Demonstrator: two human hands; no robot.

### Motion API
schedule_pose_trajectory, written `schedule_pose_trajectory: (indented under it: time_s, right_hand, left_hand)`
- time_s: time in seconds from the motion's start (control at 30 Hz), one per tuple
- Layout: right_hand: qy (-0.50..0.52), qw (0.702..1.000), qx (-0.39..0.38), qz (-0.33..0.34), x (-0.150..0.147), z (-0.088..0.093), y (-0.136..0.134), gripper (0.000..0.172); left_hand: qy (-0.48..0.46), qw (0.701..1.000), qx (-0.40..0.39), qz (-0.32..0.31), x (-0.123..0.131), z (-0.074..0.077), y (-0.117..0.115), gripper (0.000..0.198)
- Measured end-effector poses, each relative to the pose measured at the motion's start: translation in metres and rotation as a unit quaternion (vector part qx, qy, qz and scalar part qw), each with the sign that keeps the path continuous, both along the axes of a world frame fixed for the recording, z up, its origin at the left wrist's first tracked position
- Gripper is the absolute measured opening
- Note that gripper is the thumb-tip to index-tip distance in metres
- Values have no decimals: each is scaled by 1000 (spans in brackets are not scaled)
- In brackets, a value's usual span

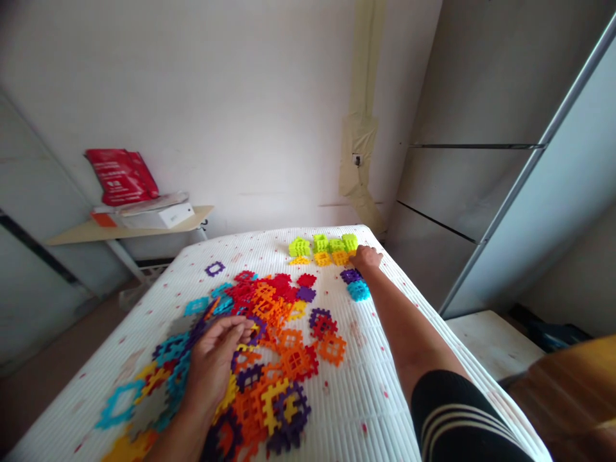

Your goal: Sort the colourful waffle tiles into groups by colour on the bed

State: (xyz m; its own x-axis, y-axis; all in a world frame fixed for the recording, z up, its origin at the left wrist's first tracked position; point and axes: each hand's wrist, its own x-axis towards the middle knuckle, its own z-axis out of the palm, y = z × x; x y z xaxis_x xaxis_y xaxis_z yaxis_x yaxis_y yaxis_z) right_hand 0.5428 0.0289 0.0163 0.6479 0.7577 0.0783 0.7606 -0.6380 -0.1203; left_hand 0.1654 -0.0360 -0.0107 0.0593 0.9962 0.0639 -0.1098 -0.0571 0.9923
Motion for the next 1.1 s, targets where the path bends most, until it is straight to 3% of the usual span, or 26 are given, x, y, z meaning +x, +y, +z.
schedule_pose_trajectory:
  time_s: [0.13, 0.23, 0.33, 0.4, 0.5, 0.67, 0.8, 1.1]
  right_hand:
    - [-25, 1000, 9, -5, -5, 7, -3, 43]
    - [-67, 995, 71, 33, -21, 19, -12, 39]
    - [-25, 977, 107, 185, -56, 26, -29, 28]
    - [41, 946, 67, 313, -85, 24, -43, 21]
    - [47, 922, 9, 385, -128, 15, -61, 17]
    - [-36, 942, -41, 330, -163, 0, -68, 27]
    - [-56, 953, -15, 297, -164, -5, -63, 39]
    - [-6, 967, -24, 255, -160, -15, -51, 49]
  left_hand:
    - [6, 1000, 5, 1, 0, -1, 1, 32]
    - [16, 1000, 10, 2, 0, 1, 0, 31]
    - [41, 999, 12, -9, 2, 7, -3, 30]
    - [64, 997, 18, -28, 3, 9, -6, 28]
    - [117, 990, 44, -62, 4, 9, -7, 25]
    - [201, 971, 84, -103, 6, 1, -4, 20]
    - [217, 962, 124, -109, 6, 1, -4, 16]
    - [224, 957, 130, -129, 6, 0, -4, 17]
